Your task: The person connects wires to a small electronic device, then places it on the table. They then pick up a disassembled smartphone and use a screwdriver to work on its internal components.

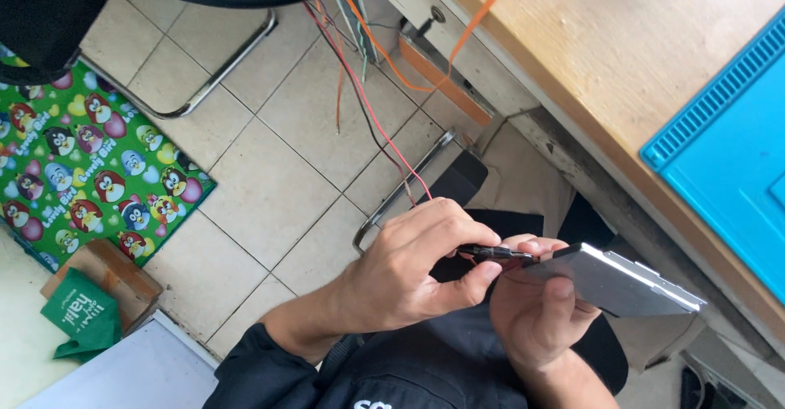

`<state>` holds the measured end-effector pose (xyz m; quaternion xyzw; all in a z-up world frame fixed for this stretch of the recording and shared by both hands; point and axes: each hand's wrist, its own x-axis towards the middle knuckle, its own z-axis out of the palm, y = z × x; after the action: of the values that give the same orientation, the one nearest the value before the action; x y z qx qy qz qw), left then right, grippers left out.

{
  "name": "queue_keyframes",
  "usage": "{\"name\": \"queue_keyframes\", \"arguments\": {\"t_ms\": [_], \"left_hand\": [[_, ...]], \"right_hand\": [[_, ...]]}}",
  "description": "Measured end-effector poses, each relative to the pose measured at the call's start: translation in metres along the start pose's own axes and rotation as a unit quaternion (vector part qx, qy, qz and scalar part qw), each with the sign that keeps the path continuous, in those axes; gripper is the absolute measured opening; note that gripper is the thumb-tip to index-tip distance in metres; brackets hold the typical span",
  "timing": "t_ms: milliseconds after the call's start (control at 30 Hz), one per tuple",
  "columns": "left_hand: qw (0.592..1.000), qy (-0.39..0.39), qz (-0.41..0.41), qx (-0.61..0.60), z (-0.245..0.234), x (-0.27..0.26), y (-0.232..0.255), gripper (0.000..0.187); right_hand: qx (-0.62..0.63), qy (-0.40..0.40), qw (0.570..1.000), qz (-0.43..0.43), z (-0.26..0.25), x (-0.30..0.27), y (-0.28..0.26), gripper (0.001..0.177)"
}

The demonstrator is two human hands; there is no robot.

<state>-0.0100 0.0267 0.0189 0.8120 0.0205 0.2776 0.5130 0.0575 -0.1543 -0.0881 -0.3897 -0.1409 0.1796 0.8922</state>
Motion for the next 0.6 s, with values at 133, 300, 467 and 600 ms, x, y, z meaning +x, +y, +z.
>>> {"name": "queue_keyframes", "arguments": {"t_ms": [133,300,467,600], "left_hand": [[1.0,0.002,-0.005,-0.003,-0.002,-0.001,0.0,0.012],[0.998,0.009,-0.008,0.068,0.002,-0.003,-0.003,0.018],[0.994,0.014,-0.032,0.101,0.006,-0.005,-0.005,0.015],[0.995,0.028,-0.098,0.015,0.007,-0.004,-0.003,0.017]], "right_hand": [[0.029,0.003,1.0,0.011,0.0,0.0,0.002,0.027],[-0.013,0.011,1.0,-0.023,0.003,0.002,0.005,0.027],[-0.044,-0.002,0.998,-0.034,0.011,0.012,-0.001,0.023],[-0.07,-0.024,0.997,-0.036,0.012,0.022,-0.005,0.027]]}}
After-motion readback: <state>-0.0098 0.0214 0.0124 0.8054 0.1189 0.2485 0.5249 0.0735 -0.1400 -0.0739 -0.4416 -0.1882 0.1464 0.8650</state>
